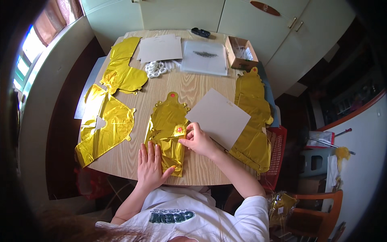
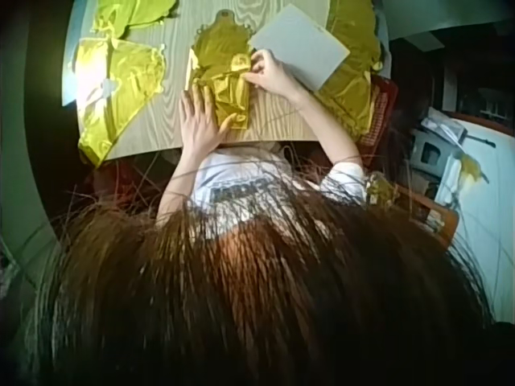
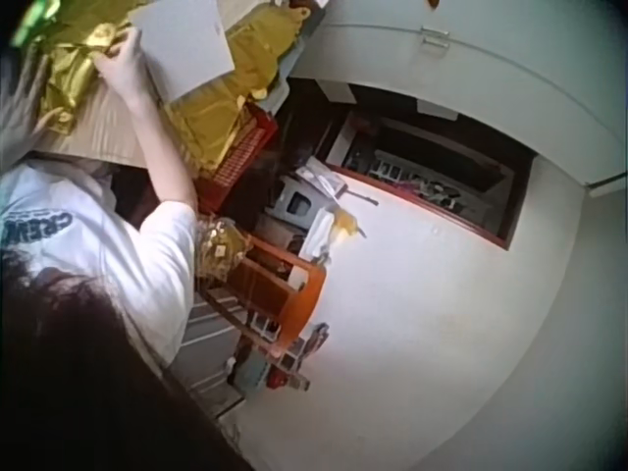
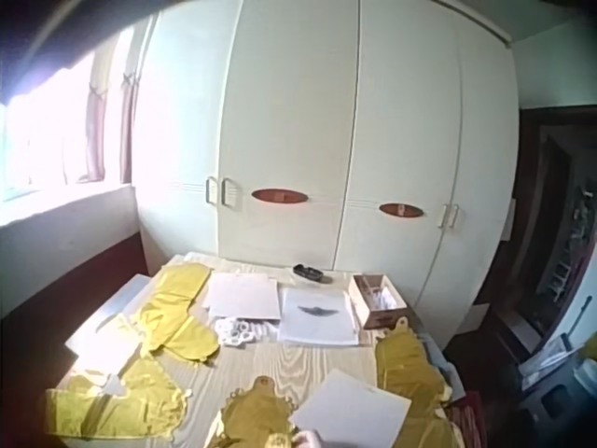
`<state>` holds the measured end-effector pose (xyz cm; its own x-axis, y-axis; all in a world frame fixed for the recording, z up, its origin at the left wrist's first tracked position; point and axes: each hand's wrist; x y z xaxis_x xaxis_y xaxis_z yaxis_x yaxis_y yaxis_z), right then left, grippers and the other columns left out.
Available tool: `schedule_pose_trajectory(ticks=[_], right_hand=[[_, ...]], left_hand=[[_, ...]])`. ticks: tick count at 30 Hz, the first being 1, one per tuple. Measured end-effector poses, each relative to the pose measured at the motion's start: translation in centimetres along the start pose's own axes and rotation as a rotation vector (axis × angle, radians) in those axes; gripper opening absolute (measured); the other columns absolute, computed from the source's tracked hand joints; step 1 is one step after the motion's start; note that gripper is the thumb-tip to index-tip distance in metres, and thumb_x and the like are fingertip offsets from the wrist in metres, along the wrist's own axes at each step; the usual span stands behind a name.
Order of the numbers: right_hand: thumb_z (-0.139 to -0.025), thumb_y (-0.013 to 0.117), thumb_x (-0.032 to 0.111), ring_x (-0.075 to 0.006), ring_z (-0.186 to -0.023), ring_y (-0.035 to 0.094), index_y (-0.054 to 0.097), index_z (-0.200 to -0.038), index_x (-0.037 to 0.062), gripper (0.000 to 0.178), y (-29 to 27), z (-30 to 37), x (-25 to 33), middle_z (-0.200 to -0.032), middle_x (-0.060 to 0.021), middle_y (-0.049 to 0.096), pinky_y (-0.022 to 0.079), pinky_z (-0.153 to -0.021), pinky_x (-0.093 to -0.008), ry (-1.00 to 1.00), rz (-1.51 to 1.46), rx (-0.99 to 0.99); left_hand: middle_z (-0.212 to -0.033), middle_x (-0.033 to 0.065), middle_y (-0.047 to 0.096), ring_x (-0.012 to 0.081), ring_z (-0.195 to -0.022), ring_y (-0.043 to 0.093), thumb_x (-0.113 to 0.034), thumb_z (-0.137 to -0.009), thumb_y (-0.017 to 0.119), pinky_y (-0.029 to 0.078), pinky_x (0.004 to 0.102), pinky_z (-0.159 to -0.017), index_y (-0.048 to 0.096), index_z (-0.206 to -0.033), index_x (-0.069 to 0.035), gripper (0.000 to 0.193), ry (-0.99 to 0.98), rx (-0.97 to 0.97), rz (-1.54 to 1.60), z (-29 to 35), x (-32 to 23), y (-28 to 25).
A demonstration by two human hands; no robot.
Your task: The person is manually packaging gold foil decorations by placing them on white cardboard backings and inserting them into plastic sleeves.
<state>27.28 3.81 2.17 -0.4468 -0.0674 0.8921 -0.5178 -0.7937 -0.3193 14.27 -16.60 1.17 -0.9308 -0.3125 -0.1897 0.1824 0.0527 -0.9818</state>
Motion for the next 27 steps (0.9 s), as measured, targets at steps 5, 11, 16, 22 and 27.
schedule_pose_trajectory(ticks=[5,11,16,22,27], right_hand=[[-0.089,0.068,0.006,-0.0099,-0.077,0.060,0.038,-0.119,0.0016,0.042,0.4,-1.8,-1.5,-0.089,-0.0081,0.062,0.051,-0.066,-0.0248,-0.106,-0.082,0.040],[-0.088,0.066,0.001,-0.0117,-0.091,0.060,0.040,-0.124,-0.0002,0.045,-0.1,-3.2,-1.7,-0.099,-0.0104,0.062,0.050,-0.080,-0.0258,-0.147,-0.399,0.248],[-0.084,0.071,0.005,-0.0201,-0.097,0.061,0.046,-0.120,-0.0002,0.044,0.2,-3.2,-1.1,-0.104,-0.0107,0.062,0.050,-0.085,-0.0341,-0.304,0.185,0.021],[-0.079,0.076,0.015,-0.0294,-0.100,0.057,0.051,-0.118,0.0052,0.048,0.8,-2.7,-1.2,-0.106,-0.0088,0.061,0.046,-0.091,-0.0415,-0.665,0.587,-0.323],[-0.082,0.068,0.015,-0.0252,-0.103,0.058,0.061,-0.105,0.0054,0.025,3.1,3.6,0.6,-0.105,-0.0097,0.061,0.045,-0.093,-0.0396,-1.002,0.814,-0.271]], left_hand=[[-0.154,0.0296,0.022,0.0489,-0.144,0.012,-0.066,-0.088,0.046,0.012,0.0530,-0.117,0.031,-0.146,0.006,0.093,0.014,-0.012,-0.009,0.0,0.1,0.2],[-0.155,0.0285,0.021,0.0464,-0.145,0.010,-0.066,-0.089,0.044,0.008,0.0525,-0.118,0.027,-0.148,0.005,0.094,0.032,-0.039,-0.001,0.2,0.2,0.5],[-0.156,0.0267,0.020,0.0410,-0.147,0.011,-0.066,-0.090,0.042,0.007,0.0506,-0.118,0.027,-0.149,0.003,0.092,0.055,-0.048,-0.031,0.3,0.4,0.9],[-0.155,0.0265,0.021,0.0385,-0.147,0.013,-0.067,-0.090,0.042,0.008,0.0493,-0.119,0.029,-0.148,0.003,0.091,0.063,-0.031,-0.006,0.1,0.4,0.6],[-0.155,0.0266,0.022,0.0392,-0.146,0.017,-0.062,-0.090,0.045,0.011,0.0495,-0.118,0.028,-0.148,0.003,0.089,0.044,-0.028,0.054,0.0,0.4,0.3]])
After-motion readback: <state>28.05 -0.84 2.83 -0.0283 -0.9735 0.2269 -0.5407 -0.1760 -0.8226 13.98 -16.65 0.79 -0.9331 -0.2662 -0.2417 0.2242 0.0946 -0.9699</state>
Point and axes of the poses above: each hand's wrist, its own z-axis away from the middle knuckle, its own y-axis out of the palm, x = y × z
